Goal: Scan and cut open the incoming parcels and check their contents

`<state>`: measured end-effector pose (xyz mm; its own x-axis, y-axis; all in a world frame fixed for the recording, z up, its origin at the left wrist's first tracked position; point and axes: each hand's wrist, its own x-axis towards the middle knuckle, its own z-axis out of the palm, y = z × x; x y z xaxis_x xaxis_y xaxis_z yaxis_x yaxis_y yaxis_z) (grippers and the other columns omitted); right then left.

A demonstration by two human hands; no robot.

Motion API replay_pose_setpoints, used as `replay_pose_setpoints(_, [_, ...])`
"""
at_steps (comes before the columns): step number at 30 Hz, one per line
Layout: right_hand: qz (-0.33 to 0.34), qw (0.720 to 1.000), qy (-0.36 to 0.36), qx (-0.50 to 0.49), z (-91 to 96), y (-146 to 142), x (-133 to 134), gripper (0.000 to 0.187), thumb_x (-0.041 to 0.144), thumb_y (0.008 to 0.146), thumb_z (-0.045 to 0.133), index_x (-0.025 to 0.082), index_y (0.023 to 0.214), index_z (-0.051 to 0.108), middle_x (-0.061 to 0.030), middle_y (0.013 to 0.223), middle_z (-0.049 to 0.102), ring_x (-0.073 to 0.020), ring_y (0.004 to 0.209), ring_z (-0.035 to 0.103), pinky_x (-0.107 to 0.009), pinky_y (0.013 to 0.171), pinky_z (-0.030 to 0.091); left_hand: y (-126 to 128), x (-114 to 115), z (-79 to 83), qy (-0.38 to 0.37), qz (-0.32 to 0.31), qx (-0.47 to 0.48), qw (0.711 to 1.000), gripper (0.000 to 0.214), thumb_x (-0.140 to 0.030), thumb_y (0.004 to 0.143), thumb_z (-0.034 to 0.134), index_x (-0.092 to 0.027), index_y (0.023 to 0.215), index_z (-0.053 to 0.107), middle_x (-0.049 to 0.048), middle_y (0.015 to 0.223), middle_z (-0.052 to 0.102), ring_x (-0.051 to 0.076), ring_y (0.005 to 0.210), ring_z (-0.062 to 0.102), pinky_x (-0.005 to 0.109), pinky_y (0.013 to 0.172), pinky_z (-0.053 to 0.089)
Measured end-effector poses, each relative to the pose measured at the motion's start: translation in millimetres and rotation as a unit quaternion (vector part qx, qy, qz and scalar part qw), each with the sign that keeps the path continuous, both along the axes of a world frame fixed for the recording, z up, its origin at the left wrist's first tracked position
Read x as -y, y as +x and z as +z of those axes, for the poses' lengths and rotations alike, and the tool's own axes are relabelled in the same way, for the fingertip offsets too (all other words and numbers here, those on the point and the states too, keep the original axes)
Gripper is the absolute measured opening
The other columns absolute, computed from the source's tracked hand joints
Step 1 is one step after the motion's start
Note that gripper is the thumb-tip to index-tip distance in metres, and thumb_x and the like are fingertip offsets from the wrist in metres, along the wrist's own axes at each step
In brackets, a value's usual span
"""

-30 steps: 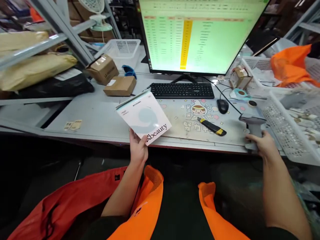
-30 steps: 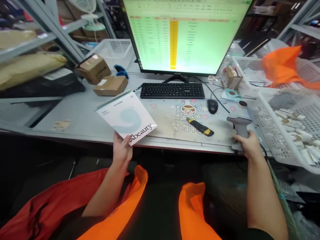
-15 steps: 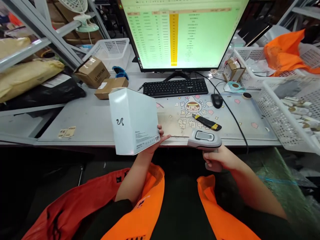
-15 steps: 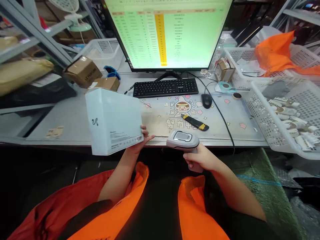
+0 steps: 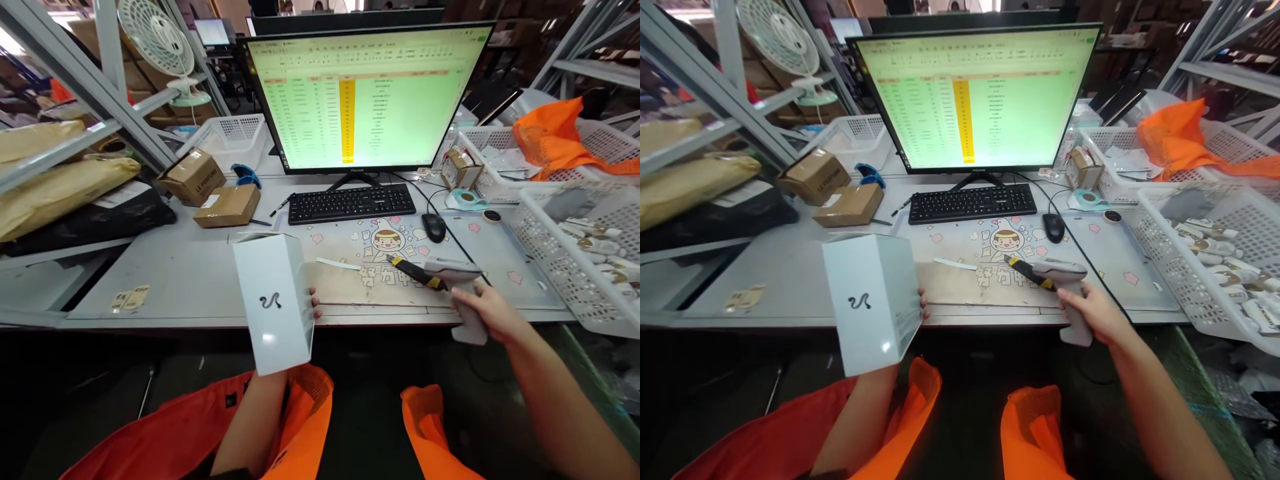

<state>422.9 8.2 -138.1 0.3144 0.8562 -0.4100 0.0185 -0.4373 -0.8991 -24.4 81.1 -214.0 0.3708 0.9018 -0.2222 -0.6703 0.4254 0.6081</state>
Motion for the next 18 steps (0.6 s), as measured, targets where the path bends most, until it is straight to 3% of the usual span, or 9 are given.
replay_pose_setpoints(3, [-0.041, 0.999, 0.002, 0.008, 5.1, 16.0, -13.1, 0.060, 0.055, 0.052, 0.098, 0.021, 0.090, 0.065, -0.0035, 0.069, 0.067, -0.0182, 0.057, 0.060, -0.030, 0.052, 0.051, -5.1, 0.4, 0.2, -0.016, -0.026, -0.036, 0.999, 0.060, -0.070, 0.087, 0.066, -0.023, 0.125, 0.073, 0.0127, 0.106, 0.074, 0.030, 0.093, 0.073, 0.045, 0.084, 0.064])
replay_pose_setpoints(7, [0.119, 0.991, 0.000, -0.052, 17.8, -31.6, 1.2, 0.048, 0.051, 0.060, 0.093, 0.020, 0.079, 0.063, -0.0011, 0.060, 0.061, -0.0148, 0.052, 0.055, -0.029, 0.049, 0.048, 26.2, 2.2, 12.4, 0.001, 0.065, -0.021, 0.998, 0.061, -0.076, 0.087, 0.064, -0.027, 0.123, 0.072, 0.0116, 0.112, 0.074, 0.035, 0.109, 0.071, 0.053, 0.099, 0.061])
replay_pose_setpoints(10, [0.241, 0.961, -0.084, -0.105, 22.1, -77.8, 14.8, 0.041, 0.046, 0.068, 0.089, 0.020, 0.089, 0.066, 0.0030, 0.054, 0.056, -0.0110, 0.041, 0.044, -0.025, 0.039, 0.036, 53.3, 1.5, 24.4, -0.002, 0.092, -0.001, 0.996, 0.063, -0.077, 0.083, 0.067, -0.026, 0.119, 0.072, 0.0137, 0.119, 0.071, 0.042, 0.131, 0.062, 0.061, 0.115, 0.051])
replay_pose_setpoints(12, [0.276, 0.943, -0.126, -0.138, 20.7, -95.7, 18.6, 0.039, 0.044, 0.073, 0.086, 0.020, 0.097, 0.066, 0.0066, 0.051, 0.052, -0.0089, 0.036, 0.037, -0.023, 0.036, 0.029, 63.8, 2.2, 31.4, -0.010, 0.087, -0.002, 0.996, 0.061, -0.073, 0.082, 0.070, -0.024, 0.118, 0.071, 0.0150, 0.123, 0.070, 0.043, 0.139, 0.057, 0.063, 0.120, 0.046])
replay_pose_setpoints(15, [0.277, 0.948, -0.103, -0.116, 16.4, -98.1, 16.1, 0.035, 0.040, 0.071, 0.085, 0.019, 0.090, 0.064, 0.0048, 0.052, 0.055, -0.0100, 0.042, 0.044, -0.023, 0.041, 0.035, 65.6, 4.6, 38.1, 0.001, 0.088, 0.007, 0.996, 0.061, -0.072, 0.079, 0.073, -0.022, 0.113, 0.072, 0.0152, 0.119, 0.071, 0.042, 0.132, 0.062, 0.064, 0.119, 0.046])
replay_pose_setpoints(18, [0.218, 0.972, -0.053, -0.069, 16.5, -78.1, 9.4, 0.040, 0.046, 0.066, 0.087, 0.018, 0.079, 0.061, -0.0010, 0.057, 0.062, -0.0130, 0.051, 0.053, -0.026, 0.050, 0.044, 55.7, 5.0, 39.6, -0.001, 0.091, 0.018, 0.996, 0.063, -0.077, 0.077, 0.072, -0.022, 0.107, 0.074, 0.0145, 0.110, 0.074, 0.040, 0.116, 0.069, 0.065, 0.111, 0.053])
